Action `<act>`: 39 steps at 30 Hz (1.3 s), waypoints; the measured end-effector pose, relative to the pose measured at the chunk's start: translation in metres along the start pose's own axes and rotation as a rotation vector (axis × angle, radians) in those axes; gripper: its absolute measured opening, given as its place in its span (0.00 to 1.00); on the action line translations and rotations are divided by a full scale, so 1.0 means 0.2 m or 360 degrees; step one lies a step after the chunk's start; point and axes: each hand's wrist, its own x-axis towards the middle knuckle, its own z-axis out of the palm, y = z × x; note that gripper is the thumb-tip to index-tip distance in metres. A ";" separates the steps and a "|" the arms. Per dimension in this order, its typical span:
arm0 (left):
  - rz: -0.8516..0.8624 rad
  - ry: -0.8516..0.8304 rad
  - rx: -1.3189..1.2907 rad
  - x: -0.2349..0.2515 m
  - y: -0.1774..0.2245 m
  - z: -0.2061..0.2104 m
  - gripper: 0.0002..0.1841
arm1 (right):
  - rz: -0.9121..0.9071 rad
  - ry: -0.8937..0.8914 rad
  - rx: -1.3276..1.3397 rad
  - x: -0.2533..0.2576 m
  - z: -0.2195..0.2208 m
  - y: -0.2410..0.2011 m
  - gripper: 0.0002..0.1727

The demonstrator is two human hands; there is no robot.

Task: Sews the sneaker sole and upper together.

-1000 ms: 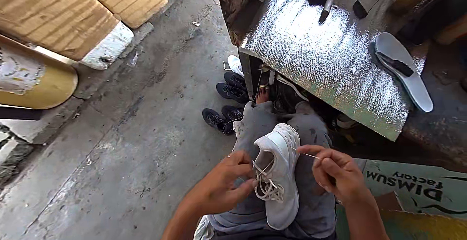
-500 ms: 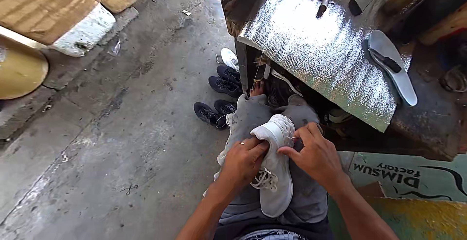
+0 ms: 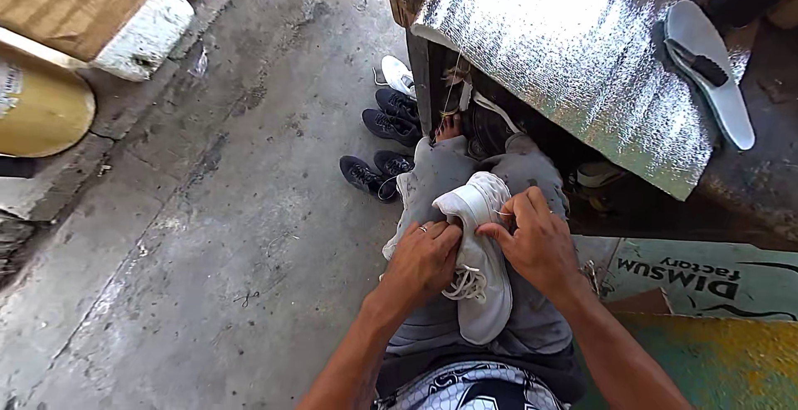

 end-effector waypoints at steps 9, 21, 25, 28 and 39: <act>-0.0159 0.0002 -0.0120 -0.18 0.06 0.00 0.14 | -0.0029 0.0012 0.0066 -0.03 0.01 -0.04 0.26; -0.0633 -0.0354 -0.1736 0.04 0.04 -0.19 0.21 | -0.0082 0.0526 0.1123 -0.14 -0.03 0.29 0.10; -0.0843 -0.0450 -0.2125 0.14 0.10 -0.10 0.10 | -0.0102 0.0631 0.1124 -0.16 -0.09 0.30 0.14; -0.0922 -0.0358 -0.2162 0.15 0.11 -0.07 0.08 | 0.0178 0.0402 0.1176 -0.21 -0.14 0.24 0.15; -0.1105 -0.0272 -0.2192 0.16 0.14 -0.07 0.08 | -0.0080 0.0249 0.0712 -0.32 -0.06 0.22 0.28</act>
